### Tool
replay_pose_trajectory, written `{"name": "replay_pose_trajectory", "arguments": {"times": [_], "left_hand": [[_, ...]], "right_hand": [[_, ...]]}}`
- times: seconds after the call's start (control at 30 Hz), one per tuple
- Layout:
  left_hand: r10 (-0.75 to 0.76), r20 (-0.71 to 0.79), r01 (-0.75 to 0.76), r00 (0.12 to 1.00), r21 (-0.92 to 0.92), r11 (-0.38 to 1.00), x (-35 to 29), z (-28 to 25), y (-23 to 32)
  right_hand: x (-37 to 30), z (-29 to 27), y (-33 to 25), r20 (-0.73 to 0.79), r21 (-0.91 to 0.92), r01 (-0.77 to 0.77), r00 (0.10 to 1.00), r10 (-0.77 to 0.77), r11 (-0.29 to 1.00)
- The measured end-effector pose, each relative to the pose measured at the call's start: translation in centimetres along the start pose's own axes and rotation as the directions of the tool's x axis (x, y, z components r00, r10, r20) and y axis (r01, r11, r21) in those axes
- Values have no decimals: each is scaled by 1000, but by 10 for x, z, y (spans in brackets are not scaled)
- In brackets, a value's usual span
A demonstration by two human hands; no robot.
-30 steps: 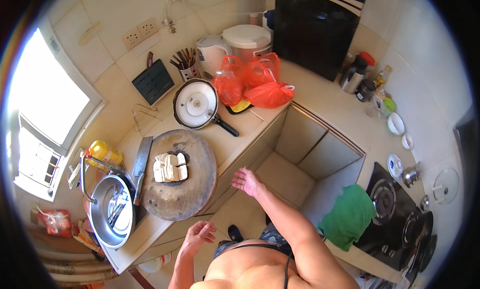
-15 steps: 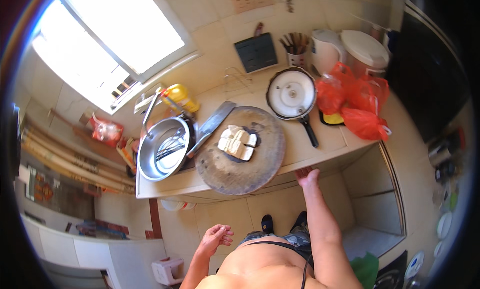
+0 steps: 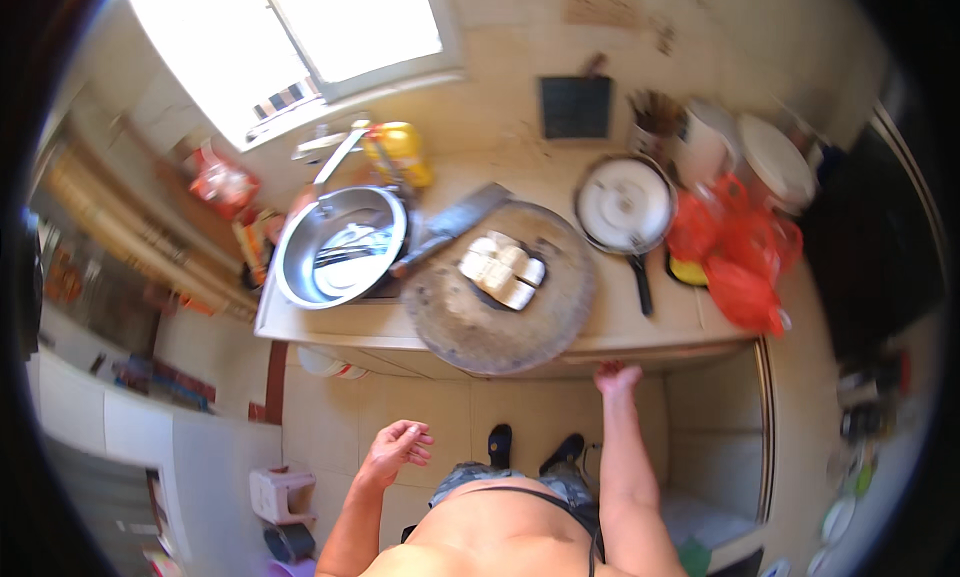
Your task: The person retrieves a plate from a cabinet, then slices a block of tofu on a wooden cutting board using a cleaver. The sliced tofu pieces are transferred by hand into a hot pan on the stove to cook.
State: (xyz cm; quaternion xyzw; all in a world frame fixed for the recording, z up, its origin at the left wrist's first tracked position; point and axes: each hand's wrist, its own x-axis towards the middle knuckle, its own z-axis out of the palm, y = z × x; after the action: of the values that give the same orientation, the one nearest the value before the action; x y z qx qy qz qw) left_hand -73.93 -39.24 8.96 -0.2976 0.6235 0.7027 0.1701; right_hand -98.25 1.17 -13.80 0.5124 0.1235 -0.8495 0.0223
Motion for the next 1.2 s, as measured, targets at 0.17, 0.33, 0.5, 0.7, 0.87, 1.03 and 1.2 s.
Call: {"name": "replay_pose_trajectory", "arguments": {"times": [0.17,0.33,0.5,0.7,0.87,1.03,1.2], "left_hand": [[-90,130,77,987,102,992,24,33,3],[-186,354,20,917,424,905,64,98,1],[-189,449,-159,873,629,761,108,147,-12],[-240,406,-182,882,763,620,129,168,-39],[-319,387,-139,865,796,589,133,167,-58],[-375,363,-114,853,831,545,145,174,-66],[-361,378,-163,852,848,503,167,203,-68]], "right_hand": [[-29,-54,11,-53,-37,29,998,-31,999],[-67,-106,11,-36,-228,75,996,-85,971],[-99,-151,11,-105,-394,125,978,-179,911],[-131,-186,7,-145,-442,70,978,-148,894],[-121,-208,-16,-134,-520,401,834,-535,754],[-98,-222,-60,-284,-546,574,558,-779,610],[-99,-218,-67,-56,-612,671,491,-869,418]]}}
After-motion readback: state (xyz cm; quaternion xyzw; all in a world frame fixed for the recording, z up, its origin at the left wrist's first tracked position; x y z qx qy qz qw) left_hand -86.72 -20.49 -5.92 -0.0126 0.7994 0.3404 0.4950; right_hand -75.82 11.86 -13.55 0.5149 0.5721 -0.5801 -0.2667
